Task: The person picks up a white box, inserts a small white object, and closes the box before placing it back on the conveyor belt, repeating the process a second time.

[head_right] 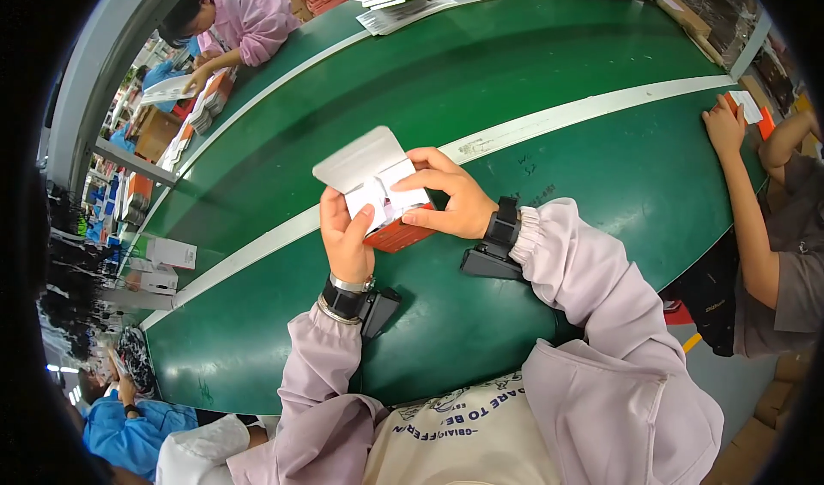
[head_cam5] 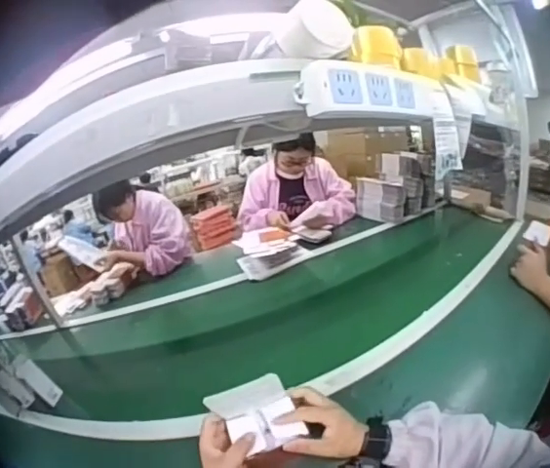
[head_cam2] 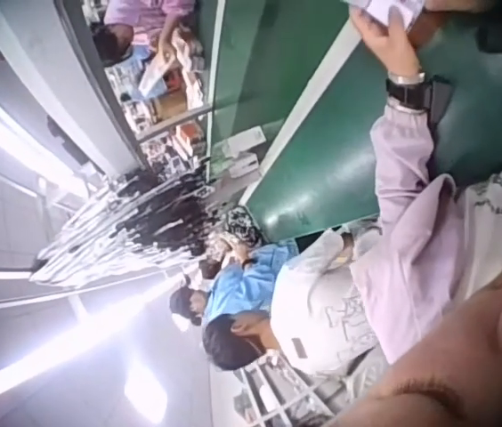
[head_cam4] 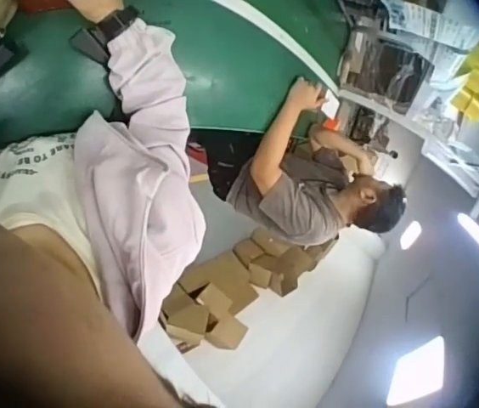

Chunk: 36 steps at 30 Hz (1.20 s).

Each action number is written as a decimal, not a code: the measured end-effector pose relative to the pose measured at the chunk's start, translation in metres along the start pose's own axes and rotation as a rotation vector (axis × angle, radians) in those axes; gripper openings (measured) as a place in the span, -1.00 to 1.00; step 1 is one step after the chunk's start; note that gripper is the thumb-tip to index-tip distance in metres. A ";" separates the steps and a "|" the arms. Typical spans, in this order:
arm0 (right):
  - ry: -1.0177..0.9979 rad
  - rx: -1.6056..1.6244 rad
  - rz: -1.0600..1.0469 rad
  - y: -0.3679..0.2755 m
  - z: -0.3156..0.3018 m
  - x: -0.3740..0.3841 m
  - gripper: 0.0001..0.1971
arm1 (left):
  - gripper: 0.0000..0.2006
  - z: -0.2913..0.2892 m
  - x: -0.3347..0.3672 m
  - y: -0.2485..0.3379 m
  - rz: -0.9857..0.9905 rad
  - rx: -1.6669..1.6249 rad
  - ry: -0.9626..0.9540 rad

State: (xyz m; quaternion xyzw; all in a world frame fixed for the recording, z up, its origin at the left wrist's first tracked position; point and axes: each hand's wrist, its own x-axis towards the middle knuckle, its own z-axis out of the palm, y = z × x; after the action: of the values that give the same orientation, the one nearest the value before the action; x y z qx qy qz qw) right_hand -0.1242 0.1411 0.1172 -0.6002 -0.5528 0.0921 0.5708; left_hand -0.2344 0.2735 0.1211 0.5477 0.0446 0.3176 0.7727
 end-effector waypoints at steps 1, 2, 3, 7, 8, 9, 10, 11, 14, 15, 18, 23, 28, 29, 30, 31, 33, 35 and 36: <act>0.000 -0.001 0.003 -0.001 0.001 -0.001 -0.45 | -0.90 -0.005 0.001 -0.005 0.087 0.033 -0.044; 0.002 -0.056 -0.057 -0.003 0.002 -0.002 -0.51 | -0.89 -0.011 0.002 -0.011 0.174 0.066 -0.089; 0.001 -0.110 -0.120 -0.005 0.002 0.000 -0.56 | -0.87 -0.014 0.004 -0.013 0.264 0.100 -0.131; 0.040 -0.077 -0.186 -0.006 0.006 0.006 -0.66 | -0.87 -0.029 0.009 -0.023 0.270 0.109 -0.204; 0.065 -0.039 -0.184 -0.005 0.006 0.005 -0.69 | -0.87 -0.029 0.010 -0.022 0.264 0.104 -0.206; 0.066 -0.041 -0.176 -0.002 0.004 0.003 -0.69 | -0.86 -0.029 0.010 -0.020 0.236 0.055 -0.239; 0.063 -0.026 -0.189 0.002 0.001 0.002 -0.69 | -0.85 -0.029 0.010 -0.018 0.208 0.005 -0.272; 0.060 -0.011 -0.201 0.006 -0.001 0.001 -0.70 | -0.84 -0.029 0.009 -0.017 0.179 -0.044 -0.304; 0.109 0.064 -0.185 0.005 0.002 -0.001 -0.70 | -0.81 -0.021 0.007 -0.010 0.175 -0.040 -0.310; 0.160 0.122 -0.164 0.001 0.006 0.001 -0.69 | -0.79 -0.019 0.006 -0.009 0.176 -0.037 -0.314; 0.192 0.139 -0.140 0.002 0.010 -0.001 -0.65 | -0.75 -0.017 0.005 -0.013 0.229 0.055 -0.320; 0.141 -0.058 -0.207 0.001 0.008 0.001 -0.60 | -0.72 -0.017 0.004 -0.012 0.312 0.412 -0.319; 0.138 -0.155 -0.232 0.002 0.010 -0.001 -0.68 | -0.76 -0.020 0.004 -0.010 0.319 0.498 -0.283; 0.140 -0.152 -0.232 0.001 0.010 0.000 -0.68 | -0.78 -0.019 0.003 -0.009 0.310 0.493 -0.273; 0.131 -0.162 -0.233 0.001 0.011 -0.001 -0.72 | -0.81 -0.018 0.003 -0.008 0.299 0.488 -0.264; 0.122 -0.171 -0.233 0.000 0.011 -0.001 -0.76 | -0.84 -0.018 0.003 -0.008 0.288 0.483 -0.254; 0.112 -0.178 -0.228 -0.002 0.009 0.000 -0.80 | -0.84 -0.022 0.004 -0.010 0.292 0.468 -0.274; 0.010 -0.127 -0.258 -0.004 0.004 0.005 -0.82 | -0.85 -0.026 0.004 -0.013 0.308 0.432 -0.312; -0.041 -0.102 -0.273 -0.004 0.004 0.006 -0.82 | -0.85 -0.029 0.004 -0.013 0.303 0.430 -0.311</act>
State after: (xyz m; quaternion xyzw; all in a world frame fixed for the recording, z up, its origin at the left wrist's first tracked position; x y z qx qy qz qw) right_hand -0.1271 0.1475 0.1219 -0.5454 -0.6449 -0.0023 0.5353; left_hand -0.2376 0.2965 0.0994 0.7412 -0.0903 0.3250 0.5804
